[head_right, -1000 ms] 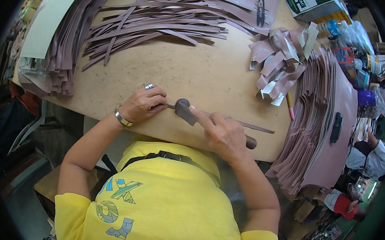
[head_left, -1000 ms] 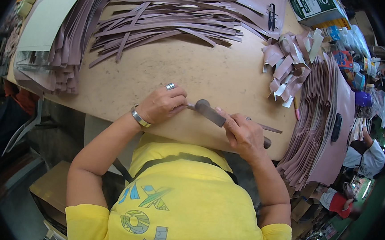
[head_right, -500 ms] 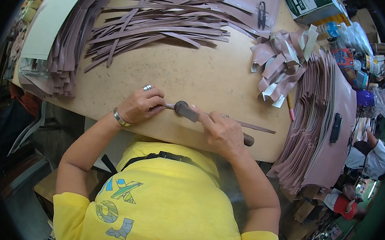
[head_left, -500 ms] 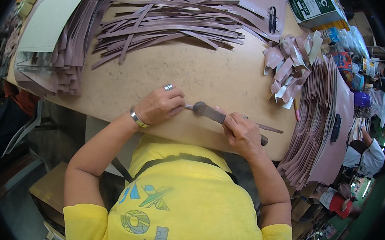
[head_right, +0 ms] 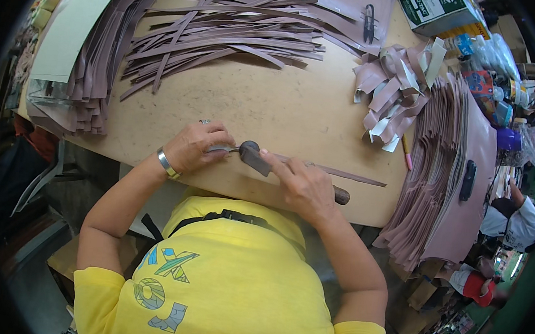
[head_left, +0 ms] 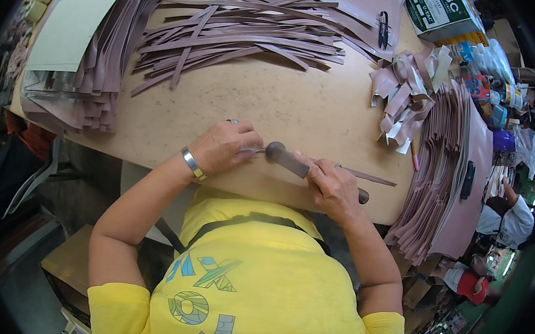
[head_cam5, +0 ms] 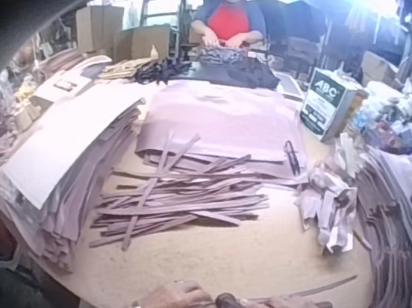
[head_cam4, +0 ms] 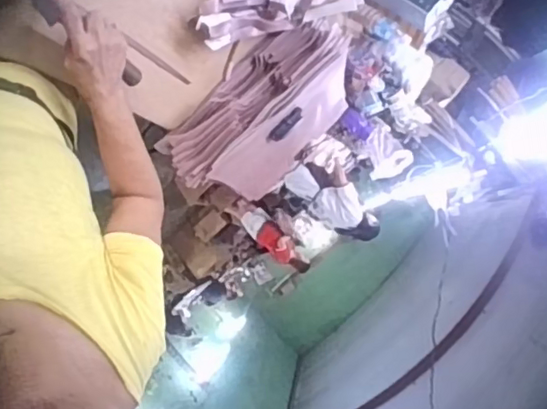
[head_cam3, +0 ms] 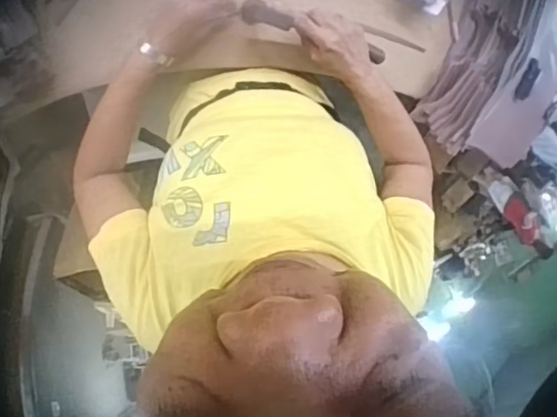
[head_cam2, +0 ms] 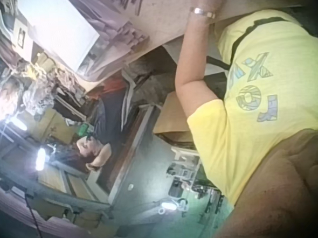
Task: The person hammers a leather strip on a table, then picks up and checks several leather pieces from a stack, moving them to a different pile.
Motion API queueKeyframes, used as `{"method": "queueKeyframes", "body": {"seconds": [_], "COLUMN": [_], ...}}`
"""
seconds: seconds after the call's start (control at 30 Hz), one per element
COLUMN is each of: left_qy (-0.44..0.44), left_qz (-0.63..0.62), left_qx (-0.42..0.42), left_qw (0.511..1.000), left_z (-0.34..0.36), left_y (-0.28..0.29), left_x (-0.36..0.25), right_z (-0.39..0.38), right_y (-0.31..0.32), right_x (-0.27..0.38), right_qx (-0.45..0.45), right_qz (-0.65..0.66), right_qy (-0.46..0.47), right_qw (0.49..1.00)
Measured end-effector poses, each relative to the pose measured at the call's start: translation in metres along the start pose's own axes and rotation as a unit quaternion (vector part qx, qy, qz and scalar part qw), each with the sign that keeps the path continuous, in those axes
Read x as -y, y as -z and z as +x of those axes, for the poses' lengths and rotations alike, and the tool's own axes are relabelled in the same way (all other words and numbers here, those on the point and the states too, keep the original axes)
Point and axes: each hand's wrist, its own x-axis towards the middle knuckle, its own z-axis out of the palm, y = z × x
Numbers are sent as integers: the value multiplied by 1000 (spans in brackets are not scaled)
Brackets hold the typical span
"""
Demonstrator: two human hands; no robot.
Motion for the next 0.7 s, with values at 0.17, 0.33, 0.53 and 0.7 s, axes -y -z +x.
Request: {"method": "queueKeyframes", "body": {"seconds": [0.17, 0.33, 0.53, 0.7], "left_qy": [-7, -11, -13, -20], "left_qz": [41, 28, 23, 41], "left_qx": [-36, -66, -83, -99], "left_qw": [998, 997, 996, 994], "left_z": [0, -2, -5, -5], "left_y": [-3, -6, -11, -10], "left_x": [-6, -1, 4, 2], "right_z": [-1, 0, 0, 0], "right_y": [0, 1, 0, 0], "right_x": [0, 1, 0, -1], "right_qx": [-2, 2, 2, -2], "right_qz": [2, 5, 9, 18], "right_qy": [-6, -11, -13, -16], "right_qw": [1000, 1000, 1000, 1000]}}
